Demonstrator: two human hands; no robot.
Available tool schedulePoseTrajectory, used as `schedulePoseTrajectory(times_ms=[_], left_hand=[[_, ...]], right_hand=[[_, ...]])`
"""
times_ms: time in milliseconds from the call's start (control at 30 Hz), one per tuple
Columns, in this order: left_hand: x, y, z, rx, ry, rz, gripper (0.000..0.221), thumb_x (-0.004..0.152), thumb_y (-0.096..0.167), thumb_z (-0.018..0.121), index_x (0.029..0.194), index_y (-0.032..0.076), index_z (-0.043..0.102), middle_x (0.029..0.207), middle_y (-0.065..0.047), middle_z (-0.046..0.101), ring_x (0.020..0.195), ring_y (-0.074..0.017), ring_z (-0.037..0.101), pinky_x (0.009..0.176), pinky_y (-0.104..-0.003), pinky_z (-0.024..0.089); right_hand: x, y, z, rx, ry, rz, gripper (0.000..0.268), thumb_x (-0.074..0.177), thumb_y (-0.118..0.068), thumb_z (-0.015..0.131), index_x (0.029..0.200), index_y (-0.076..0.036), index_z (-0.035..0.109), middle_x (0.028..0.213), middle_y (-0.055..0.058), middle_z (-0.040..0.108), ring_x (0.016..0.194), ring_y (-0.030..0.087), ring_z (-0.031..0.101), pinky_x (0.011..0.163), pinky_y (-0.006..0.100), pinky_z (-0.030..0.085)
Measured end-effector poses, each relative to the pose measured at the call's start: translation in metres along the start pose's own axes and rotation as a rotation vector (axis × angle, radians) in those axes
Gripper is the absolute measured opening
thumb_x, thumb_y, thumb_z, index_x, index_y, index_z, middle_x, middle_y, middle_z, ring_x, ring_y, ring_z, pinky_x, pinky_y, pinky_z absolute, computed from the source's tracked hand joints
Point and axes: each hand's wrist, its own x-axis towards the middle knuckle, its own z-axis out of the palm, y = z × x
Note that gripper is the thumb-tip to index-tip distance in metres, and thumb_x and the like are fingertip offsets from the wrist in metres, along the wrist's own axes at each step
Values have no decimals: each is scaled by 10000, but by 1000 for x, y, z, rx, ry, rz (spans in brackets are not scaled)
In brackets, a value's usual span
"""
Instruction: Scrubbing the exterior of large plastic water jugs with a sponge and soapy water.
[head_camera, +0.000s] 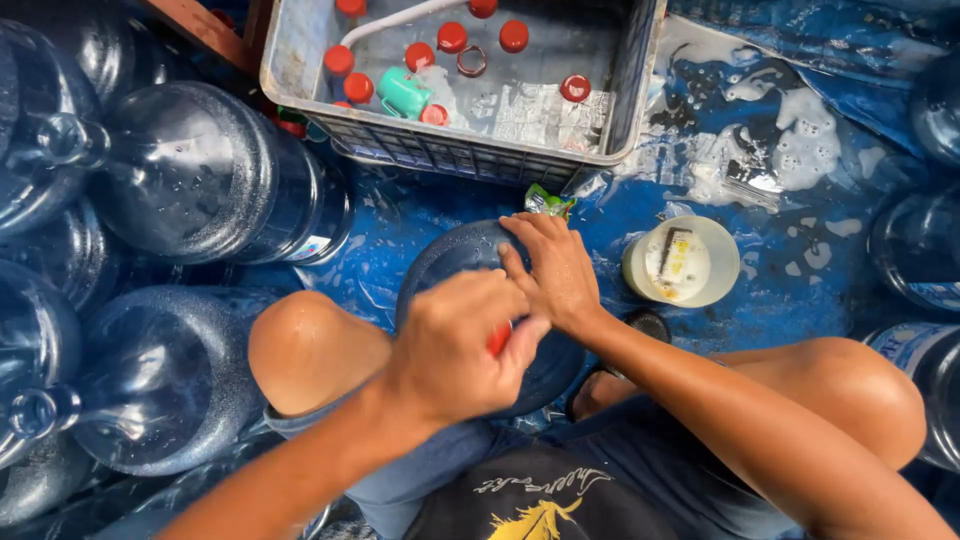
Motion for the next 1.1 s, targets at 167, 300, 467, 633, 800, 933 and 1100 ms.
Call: schedulePoseTrajectory(times_ms=[167,300,467,633,800,933,1100], left_hand=[[95,-59,-25,-245,-126,-148,198,912,208,582,833,42,657,753,-87,671,692,-287,673,647,-352,533],[100,-84,-30,-421,-88,-207,311,999,250,501,1081,14,686,984,-61,696,847,-173,618,755,-289,475],[78,-73,-30,-576,-44,-375,300,1023,316,509,1124,74,654,902,36,562,789,-79,445,699,-247,353],[-10,-41,2,-576,-47,-424,565,842,423,706,1280,66,669,1201,-127,711,1188,-284,666,1045,-420,509],[-61,-25,49,-388,190,-378,409,687,180,965,944,77,664,937,-60,770,1018,-296,754,1073,-460,502],[-41,-36,43,-464,204,-419,249,681,64,886,803,96,671,765,-12,751,807,-244,780,977,-399,588],[-5,-77,2,-747,-32,-327,272,648,104,902,774,38,670,747,-68,742,819,-260,786,1012,-455,584]], right_hand=[[4,-22,-11,39,10,64,405,904,-229,579,1251,-45,677,1239,135,646,1103,369,575,857,454,449],[5,-21,-12,10,-18,104,368,968,-267,592,1282,-107,699,1221,130,682,1143,361,627,817,430,468],[2,7,-12,354,90,387,332,864,-259,729,1170,-133,752,1120,154,725,1044,379,683,877,465,529],[-2,117,-16,418,211,564,344,915,-317,718,1191,-119,764,1065,148,738,1021,344,715,855,407,540],[-50,290,-33,21,226,983,329,806,-346,657,1104,-276,780,1047,49,752,1030,315,701,886,451,546],[-87,365,-10,151,263,1216,336,775,-122,635,1054,47,716,793,259,704,631,404,729,527,535,627],[-78,348,7,57,-17,1110,715,773,-344,865,1191,196,651,1148,395,652,1184,532,594,992,583,471]])
